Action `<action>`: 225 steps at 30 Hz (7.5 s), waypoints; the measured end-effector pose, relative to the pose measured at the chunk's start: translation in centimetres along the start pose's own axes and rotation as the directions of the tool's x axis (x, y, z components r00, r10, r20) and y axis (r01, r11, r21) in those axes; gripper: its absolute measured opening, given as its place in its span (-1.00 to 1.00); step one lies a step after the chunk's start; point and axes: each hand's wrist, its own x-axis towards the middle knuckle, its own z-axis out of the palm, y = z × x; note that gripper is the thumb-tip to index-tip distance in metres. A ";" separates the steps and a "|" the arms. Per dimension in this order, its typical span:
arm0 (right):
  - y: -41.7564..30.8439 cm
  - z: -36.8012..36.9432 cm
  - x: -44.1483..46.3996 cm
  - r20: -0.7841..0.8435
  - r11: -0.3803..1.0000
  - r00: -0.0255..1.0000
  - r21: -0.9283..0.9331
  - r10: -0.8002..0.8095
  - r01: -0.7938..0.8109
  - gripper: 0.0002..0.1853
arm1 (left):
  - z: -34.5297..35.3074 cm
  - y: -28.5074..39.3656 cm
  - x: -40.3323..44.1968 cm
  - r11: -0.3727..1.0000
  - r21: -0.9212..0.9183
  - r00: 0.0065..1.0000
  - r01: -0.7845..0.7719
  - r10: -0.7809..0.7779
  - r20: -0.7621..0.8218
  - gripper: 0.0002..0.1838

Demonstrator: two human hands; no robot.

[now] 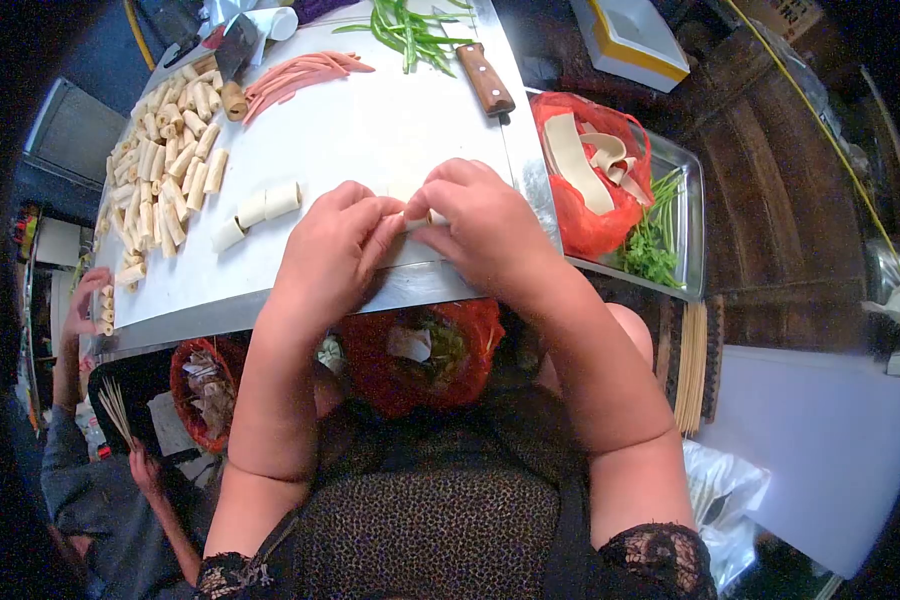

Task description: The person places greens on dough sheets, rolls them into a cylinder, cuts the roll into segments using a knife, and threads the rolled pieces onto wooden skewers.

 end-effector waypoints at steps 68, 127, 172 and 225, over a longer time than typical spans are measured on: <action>8.8 -15.2 -51.2 -0.545 0.200 0.220 -0.097 0.809 -0.975 -0.83 | 0.1 -0.6 -3.2 0.953 -0.092 0.956 0.288 -0.292 -0.039 -0.73; -10.5 -1.2 -16.5 0.154 0.747 0.805 0.304 0.574 -0.591 -0.59 | 1.8 -1.4 -2.5 0.878 -0.325 0.910 0.352 -0.402 -0.101 -0.72; -2.6 2.8 6.7 0.056 0.945 0.993 -0.307 -0.100 0.112 -0.75 | -9.0 -3.7 -1.0 0.745 -0.661 0.697 -0.095 -0.424 -0.578 -0.40; -0.5 3.7 3.1 -0.062 0.972 0.998 -0.234 0.000 -0.014 -0.86 | -3.5 -1.7 -2.4 0.998 -0.062 0.982 0.021 -0.009 0.190 -0.72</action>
